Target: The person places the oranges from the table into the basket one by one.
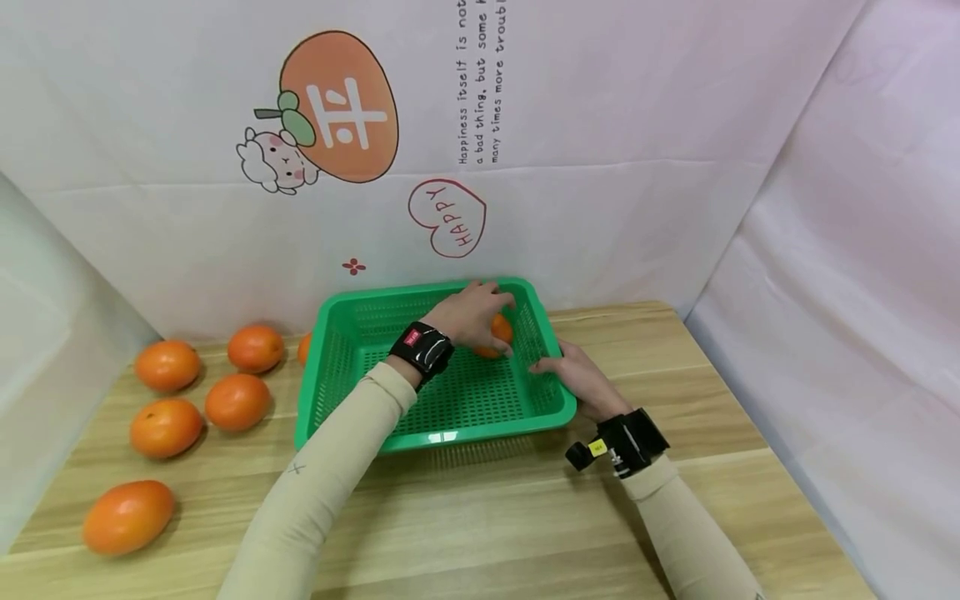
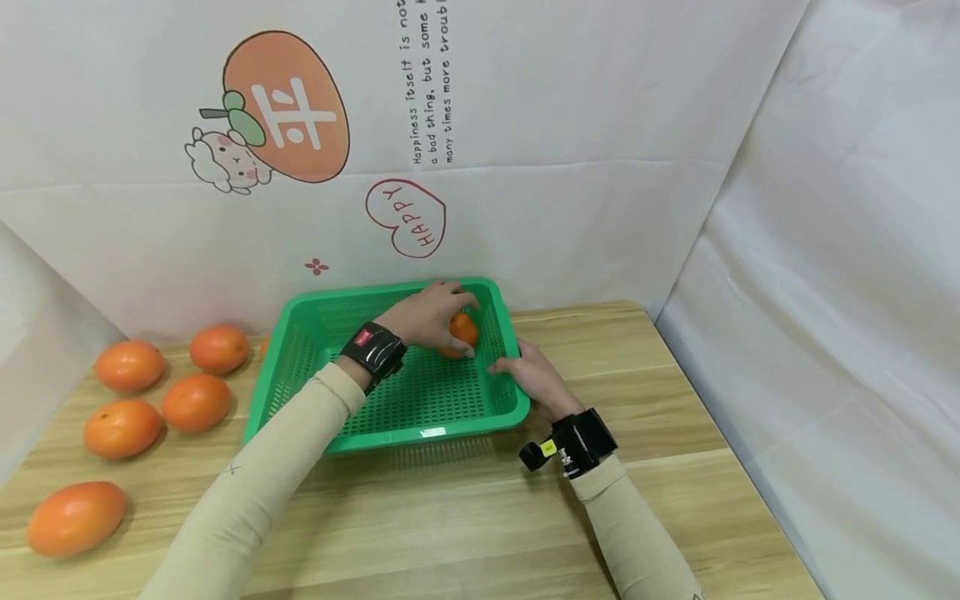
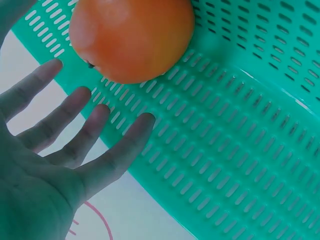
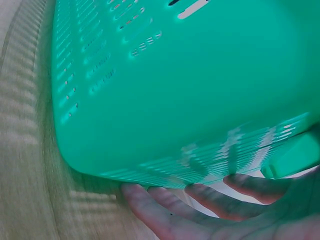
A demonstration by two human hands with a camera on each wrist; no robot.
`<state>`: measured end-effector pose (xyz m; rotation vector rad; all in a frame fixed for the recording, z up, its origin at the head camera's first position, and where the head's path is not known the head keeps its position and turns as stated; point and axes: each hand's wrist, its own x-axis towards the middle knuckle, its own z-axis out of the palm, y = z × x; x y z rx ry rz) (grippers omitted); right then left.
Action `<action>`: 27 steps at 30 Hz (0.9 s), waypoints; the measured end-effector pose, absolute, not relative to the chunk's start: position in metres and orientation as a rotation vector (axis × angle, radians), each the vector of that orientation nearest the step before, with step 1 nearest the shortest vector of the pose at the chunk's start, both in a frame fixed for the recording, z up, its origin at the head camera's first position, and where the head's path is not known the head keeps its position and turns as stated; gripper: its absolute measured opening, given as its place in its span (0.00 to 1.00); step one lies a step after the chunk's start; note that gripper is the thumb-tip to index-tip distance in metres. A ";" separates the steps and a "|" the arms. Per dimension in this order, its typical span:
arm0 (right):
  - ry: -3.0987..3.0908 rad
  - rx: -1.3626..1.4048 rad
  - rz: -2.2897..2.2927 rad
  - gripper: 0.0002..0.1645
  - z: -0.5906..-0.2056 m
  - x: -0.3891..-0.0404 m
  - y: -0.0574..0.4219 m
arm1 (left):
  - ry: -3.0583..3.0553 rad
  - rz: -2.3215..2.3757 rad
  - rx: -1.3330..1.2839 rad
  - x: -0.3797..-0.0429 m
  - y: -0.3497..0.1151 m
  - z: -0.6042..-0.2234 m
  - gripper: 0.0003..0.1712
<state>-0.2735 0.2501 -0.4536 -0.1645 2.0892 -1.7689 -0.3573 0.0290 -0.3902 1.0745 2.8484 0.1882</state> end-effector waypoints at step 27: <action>2.079 -0.165 -1.743 0.41 -0.454 -0.274 0.248 | 2.904 0.315 1.115 -0.328 -0.002 -0.352 0.43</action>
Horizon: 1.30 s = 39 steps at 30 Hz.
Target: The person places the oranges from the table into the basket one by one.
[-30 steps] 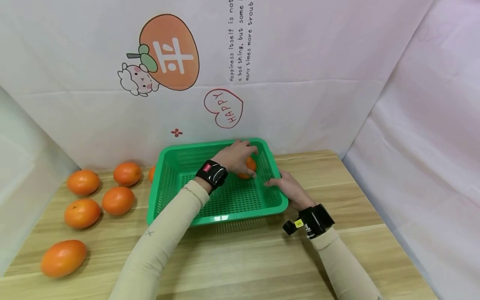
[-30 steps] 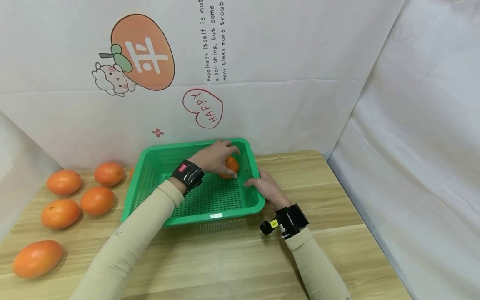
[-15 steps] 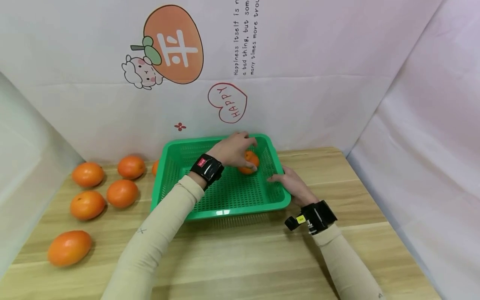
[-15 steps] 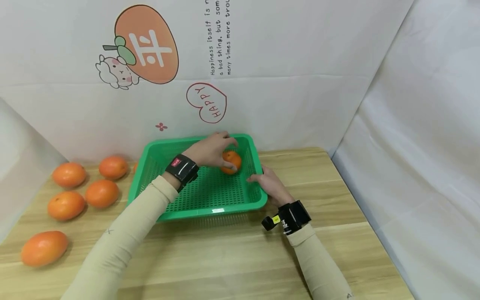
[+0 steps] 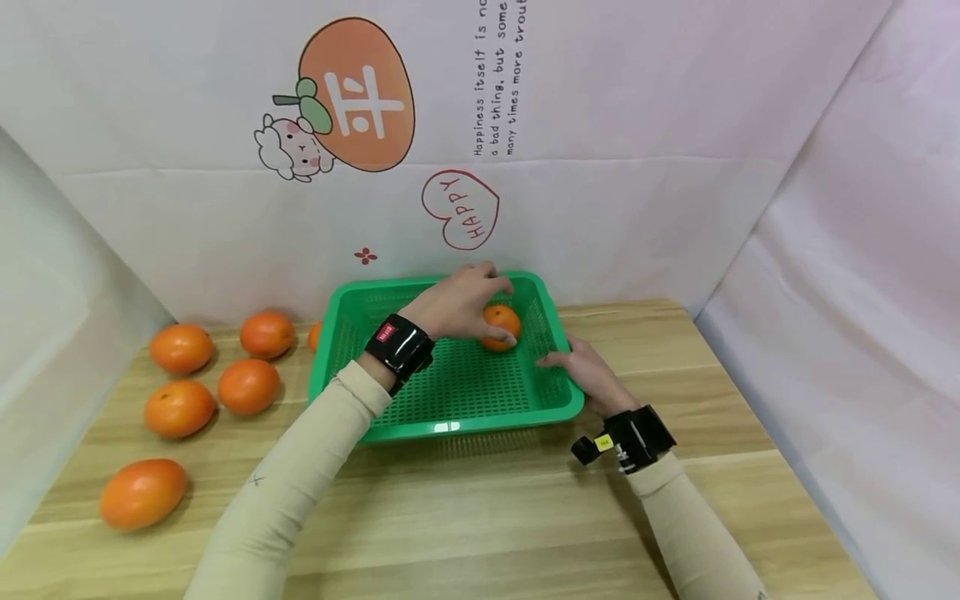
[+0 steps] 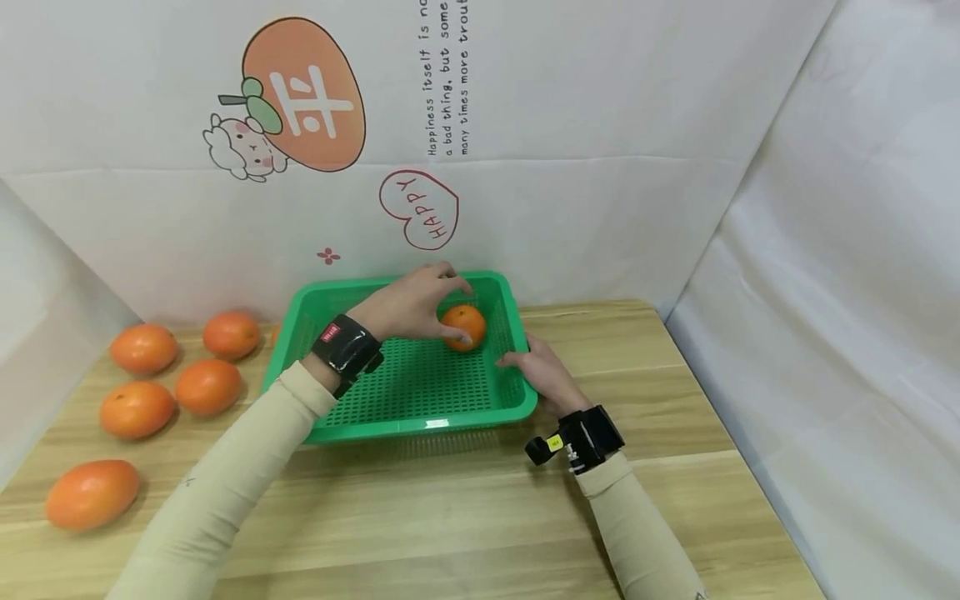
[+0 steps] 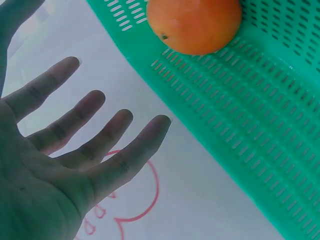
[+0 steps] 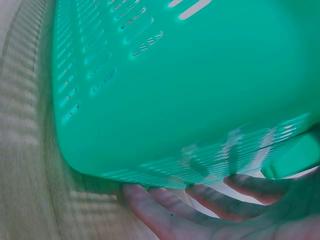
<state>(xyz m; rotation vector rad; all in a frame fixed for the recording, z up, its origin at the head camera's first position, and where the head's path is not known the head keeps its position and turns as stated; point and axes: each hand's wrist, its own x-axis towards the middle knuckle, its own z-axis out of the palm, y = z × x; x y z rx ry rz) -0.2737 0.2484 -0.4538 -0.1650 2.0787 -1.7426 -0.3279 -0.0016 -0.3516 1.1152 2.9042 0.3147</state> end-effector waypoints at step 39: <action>2.082 -0.133 -1.754 0.44 -0.455 -0.273 0.247 | 3.022 0.301 1.143 -0.234 -0.086 -0.325 0.46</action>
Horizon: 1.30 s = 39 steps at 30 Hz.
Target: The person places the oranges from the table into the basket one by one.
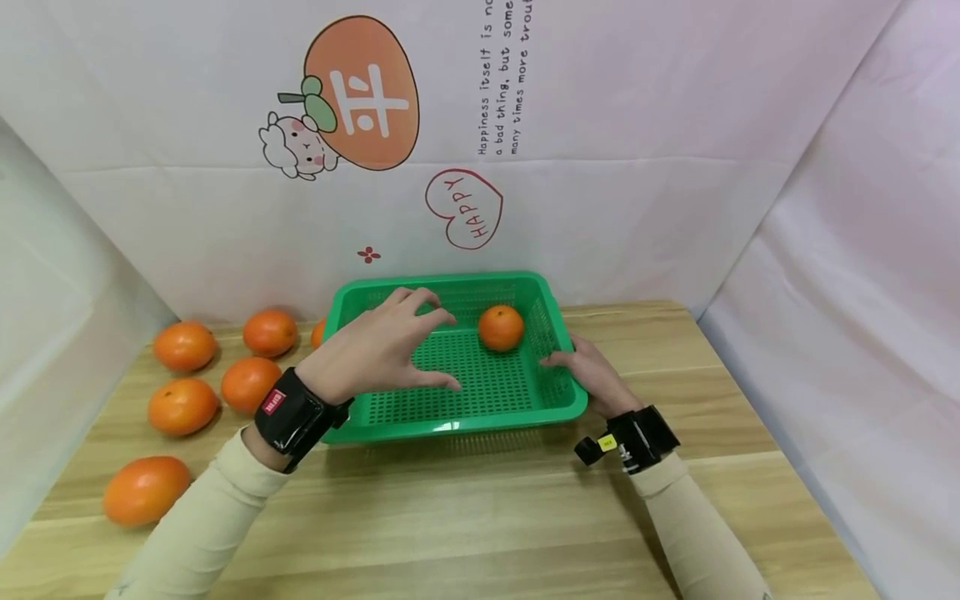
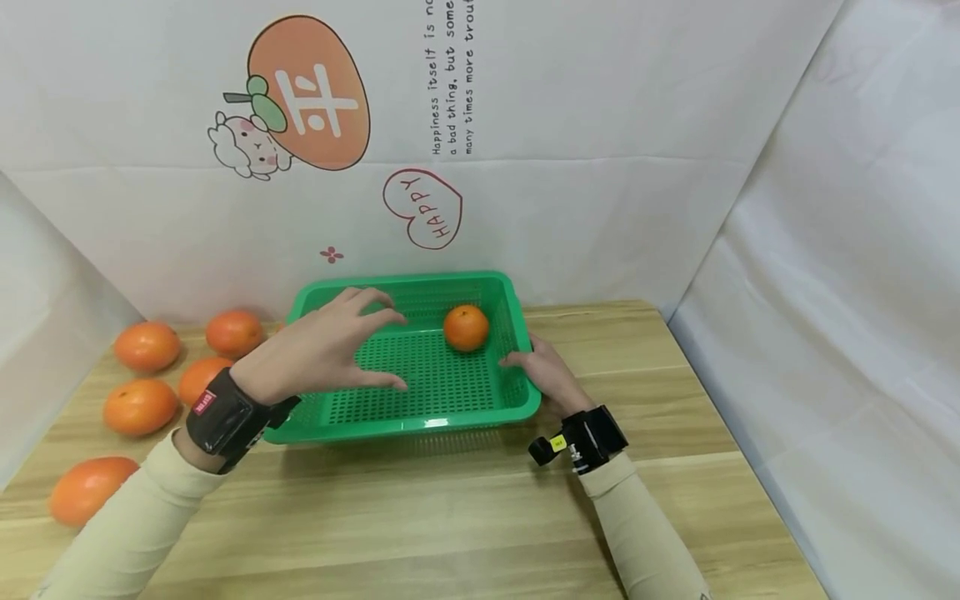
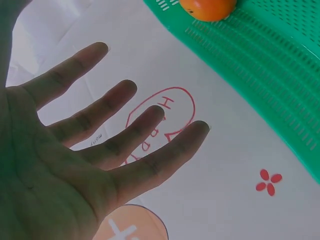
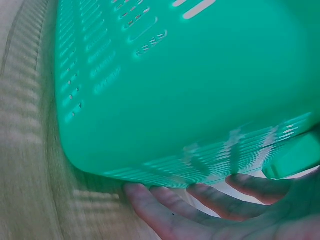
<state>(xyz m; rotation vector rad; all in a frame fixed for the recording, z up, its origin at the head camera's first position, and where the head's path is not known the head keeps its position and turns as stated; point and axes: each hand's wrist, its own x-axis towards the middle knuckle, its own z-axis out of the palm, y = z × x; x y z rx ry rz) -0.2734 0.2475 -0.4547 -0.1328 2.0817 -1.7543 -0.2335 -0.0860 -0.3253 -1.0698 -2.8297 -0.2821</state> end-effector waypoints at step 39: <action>2.104 -0.152 -1.739 0.44 -0.454 -0.275 0.245 | -2.686 -0.387 -0.584 -0.141 -0.259 -0.381 0.34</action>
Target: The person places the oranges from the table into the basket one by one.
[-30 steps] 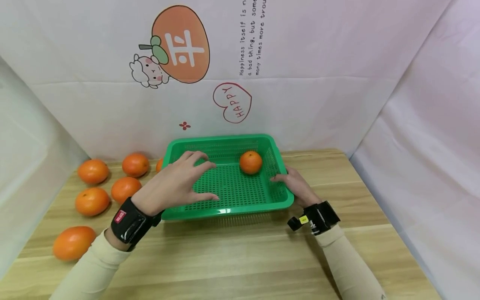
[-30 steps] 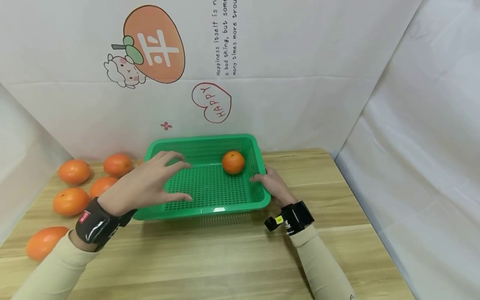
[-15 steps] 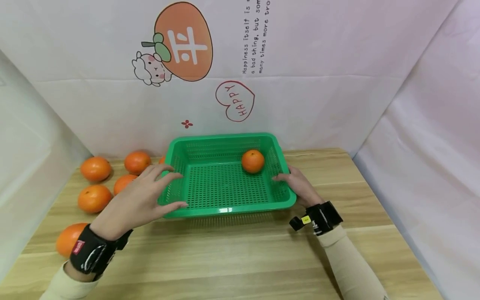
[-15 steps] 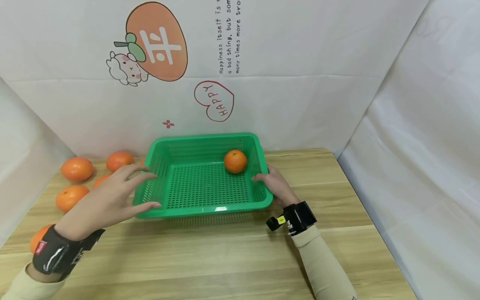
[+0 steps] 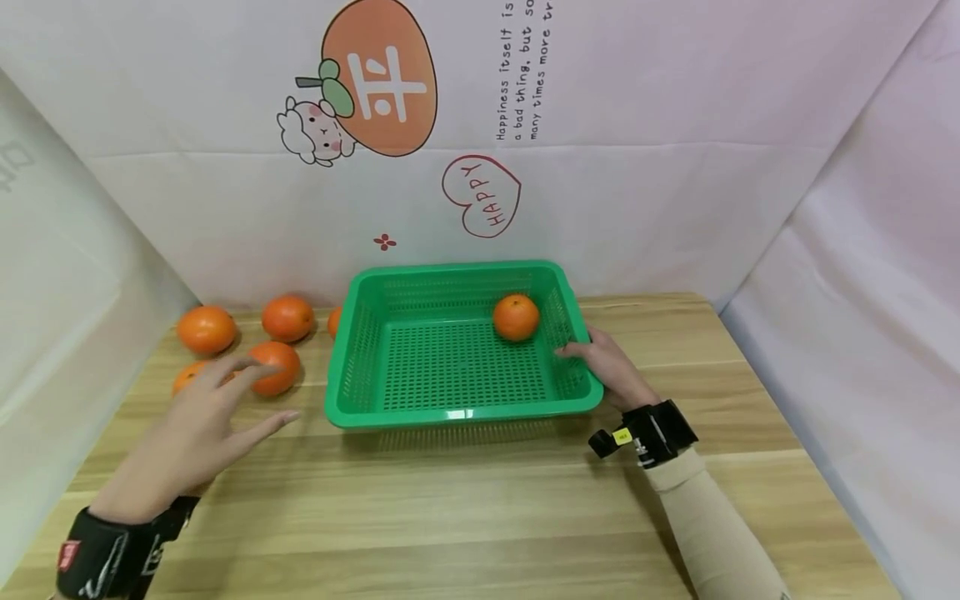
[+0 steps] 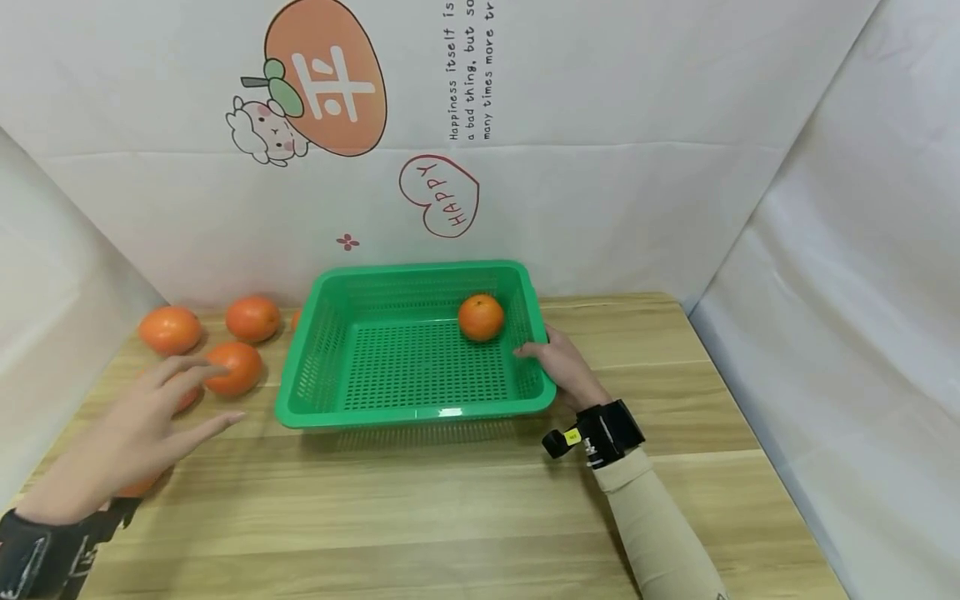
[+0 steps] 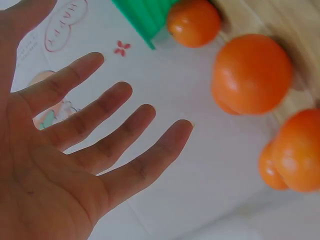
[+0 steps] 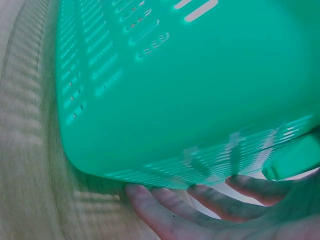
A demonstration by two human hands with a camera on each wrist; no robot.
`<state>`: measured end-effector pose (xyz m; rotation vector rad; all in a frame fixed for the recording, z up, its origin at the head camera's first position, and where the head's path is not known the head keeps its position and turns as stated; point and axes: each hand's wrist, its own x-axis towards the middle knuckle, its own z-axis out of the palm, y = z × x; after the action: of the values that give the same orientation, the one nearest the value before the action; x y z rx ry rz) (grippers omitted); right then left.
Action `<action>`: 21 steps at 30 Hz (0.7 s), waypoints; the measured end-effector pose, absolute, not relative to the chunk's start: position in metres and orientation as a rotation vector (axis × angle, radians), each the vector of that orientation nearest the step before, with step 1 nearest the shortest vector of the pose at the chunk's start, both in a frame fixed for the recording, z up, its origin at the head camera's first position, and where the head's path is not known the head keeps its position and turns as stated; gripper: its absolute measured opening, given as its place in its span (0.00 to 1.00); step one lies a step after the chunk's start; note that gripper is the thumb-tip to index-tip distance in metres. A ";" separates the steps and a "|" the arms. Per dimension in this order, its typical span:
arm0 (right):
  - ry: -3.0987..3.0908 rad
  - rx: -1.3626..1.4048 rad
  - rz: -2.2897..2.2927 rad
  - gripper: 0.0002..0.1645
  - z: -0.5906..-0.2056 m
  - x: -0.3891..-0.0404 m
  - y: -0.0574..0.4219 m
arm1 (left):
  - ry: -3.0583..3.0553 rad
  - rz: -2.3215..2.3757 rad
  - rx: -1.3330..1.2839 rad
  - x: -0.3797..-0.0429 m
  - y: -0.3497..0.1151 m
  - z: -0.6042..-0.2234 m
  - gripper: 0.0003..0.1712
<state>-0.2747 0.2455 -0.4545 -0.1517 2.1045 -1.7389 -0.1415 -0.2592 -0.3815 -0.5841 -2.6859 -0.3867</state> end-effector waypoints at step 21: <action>2.096 -0.161 -1.731 0.43 -0.453 -0.276 0.245 | -3.106 -0.367 -0.048 -0.117 -0.345 -0.404 0.38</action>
<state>-0.2761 0.2453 -0.4527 -0.1606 2.0957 -1.7307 -0.1167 -0.3454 -0.4040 -0.0484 -3.1062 -0.3670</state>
